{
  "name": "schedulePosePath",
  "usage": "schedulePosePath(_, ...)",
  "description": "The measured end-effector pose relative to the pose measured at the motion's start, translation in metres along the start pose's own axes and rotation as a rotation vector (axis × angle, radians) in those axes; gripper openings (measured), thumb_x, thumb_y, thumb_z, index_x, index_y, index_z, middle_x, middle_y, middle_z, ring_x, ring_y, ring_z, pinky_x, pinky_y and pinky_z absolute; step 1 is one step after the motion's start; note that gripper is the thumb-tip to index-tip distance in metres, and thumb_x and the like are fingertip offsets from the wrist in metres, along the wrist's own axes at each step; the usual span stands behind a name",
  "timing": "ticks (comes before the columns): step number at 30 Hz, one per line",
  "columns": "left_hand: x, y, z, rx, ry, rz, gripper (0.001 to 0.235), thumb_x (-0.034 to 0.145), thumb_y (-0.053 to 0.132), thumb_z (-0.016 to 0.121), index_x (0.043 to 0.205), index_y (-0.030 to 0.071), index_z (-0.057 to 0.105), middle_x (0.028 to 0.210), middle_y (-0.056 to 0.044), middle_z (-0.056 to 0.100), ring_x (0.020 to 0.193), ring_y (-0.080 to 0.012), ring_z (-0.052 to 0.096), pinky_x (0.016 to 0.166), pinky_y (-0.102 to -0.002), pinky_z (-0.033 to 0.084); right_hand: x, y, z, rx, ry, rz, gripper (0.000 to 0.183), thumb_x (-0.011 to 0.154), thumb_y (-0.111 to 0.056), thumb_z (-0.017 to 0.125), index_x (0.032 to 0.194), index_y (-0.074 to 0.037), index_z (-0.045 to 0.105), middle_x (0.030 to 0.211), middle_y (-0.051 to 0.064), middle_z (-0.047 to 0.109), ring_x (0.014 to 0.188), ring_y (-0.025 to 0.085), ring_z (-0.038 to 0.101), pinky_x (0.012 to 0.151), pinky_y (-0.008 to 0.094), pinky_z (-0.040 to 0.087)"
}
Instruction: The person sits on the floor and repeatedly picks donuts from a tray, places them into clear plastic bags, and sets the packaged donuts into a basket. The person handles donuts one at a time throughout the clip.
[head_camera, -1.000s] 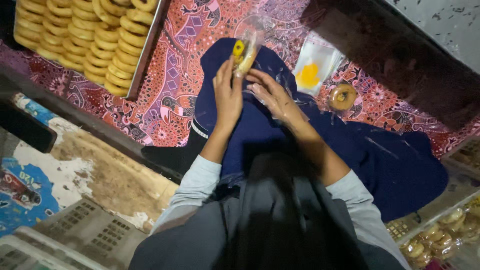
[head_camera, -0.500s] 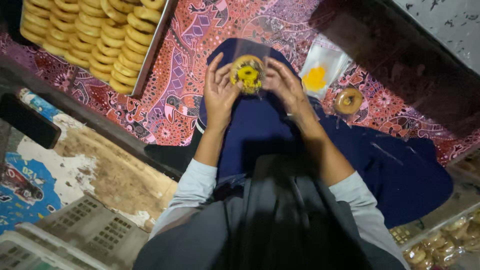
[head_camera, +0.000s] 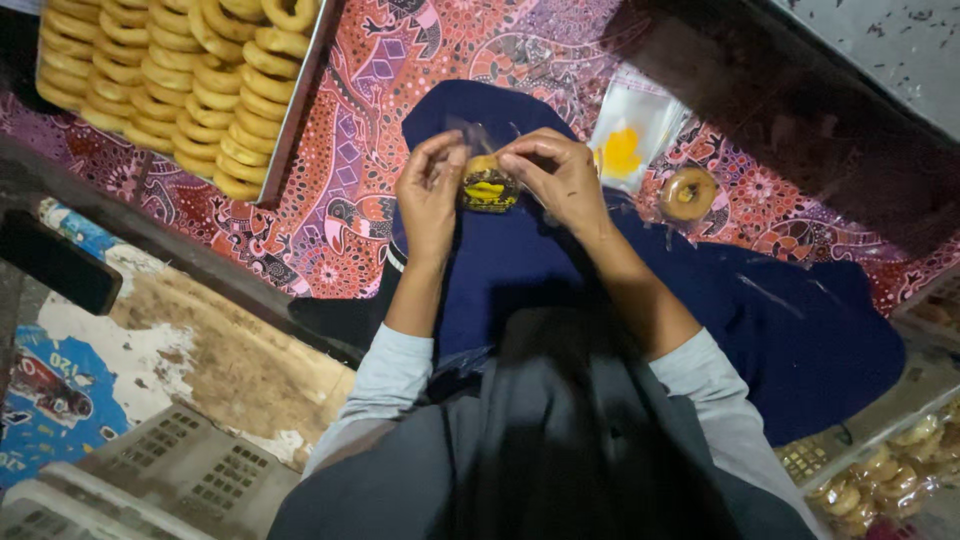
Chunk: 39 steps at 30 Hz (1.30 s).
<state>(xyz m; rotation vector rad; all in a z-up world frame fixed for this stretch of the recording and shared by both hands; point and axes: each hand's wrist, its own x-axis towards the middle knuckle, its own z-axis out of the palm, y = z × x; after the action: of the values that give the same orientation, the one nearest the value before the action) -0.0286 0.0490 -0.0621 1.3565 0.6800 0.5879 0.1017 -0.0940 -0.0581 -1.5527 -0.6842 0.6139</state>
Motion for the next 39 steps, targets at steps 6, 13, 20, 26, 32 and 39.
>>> schedulePosePath(6,-0.013,-0.001,0.006,-0.145,0.053,0.142,0.011,0.111,0.012,0.059,0.110,0.002,0.064,0.088,-0.001,0.061,0.072,-0.0057,0.052,0.064,-0.021,0.042,-0.008,-0.017,-0.001,-0.032,0.225,-0.126,0.005,0.101,-0.004,0.069,0.100,0.000,0.068,0.097,0.005,0.061,0.086,0.013,0.060,0.078,0.026,0.050)
schedulePosePath(13,-0.020,-0.001,0.023,0.185,0.078,0.093,0.015,0.107,0.008,0.064,0.094,0.001,0.060,0.082,-0.004,0.058,0.067,-0.0101,0.054,0.060,-0.026,0.045,-0.029,0.010,0.004,-0.221,0.261,0.190,0.015,0.099,-0.015,0.069,0.092,-0.002,0.067,0.086,0.006,0.059,0.073,0.012,0.056,0.066,0.027,0.045)
schedulePosePath(20,-0.010,-0.052,0.116,0.497,-0.356,0.332,0.005,0.094,0.003,0.071,0.094,0.000,0.066,0.089,-0.016,0.064,0.078,-0.0318,0.067,0.069,-0.038,0.053,-0.068,0.119,-0.079,0.155,0.447,0.354,0.048,0.104,-0.028,0.062,0.145,-0.012,0.040,0.120,0.000,0.060,0.097,0.008,0.062,0.077,0.024,0.053)
schedulePosePath(26,0.057,-0.149,0.218,0.699,-0.352,0.725,0.045,0.071,0.002,0.066,0.114,-0.005,0.055,0.107,-0.028,0.060,0.090,-0.0459,0.063,0.065,-0.048,0.053,-0.118,0.185,-0.169,-0.135,0.896,0.451,0.039,0.112,-0.036,0.054,0.135,-0.006,0.065,0.112,0.012,0.066,0.094,0.016,0.057,0.082,0.032,0.050)
schedulePosePath(32,0.071,-0.175,0.212,1.074,-0.665,0.461,0.023,0.073,-0.005,0.064,0.094,0.005,0.063,0.106,-0.017,0.064,0.080,-0.0401,0.070,0.068,-0.052,0.055,-0.109,0.163,-0.171,-0.883,0.675,0.183,0.043,0.112,-0.029,0.064,0.140,0.004,0.057,0.144,0.034,0.052,0.134,0.044,0.046,0.112,0.049,0.037)
schedulePosePath(39,0.040,-0.087,0.202,0.624,-0.494,0.529,0.035,0.080,0.011,0.076,0.112,0.007,0.063,0.129,-0.020,0.063,0.086,-0.0376,0.072,0.068,-0.041,0.061,-0.022,0.079,-0.167,-0.416,0.369,0.262,0.032,0.099,-0.024,0.072,0.121,-0.001,0.069,0.109,0.017,0.075,0.101,0.030,0.075,0.090,0.038,0.057)
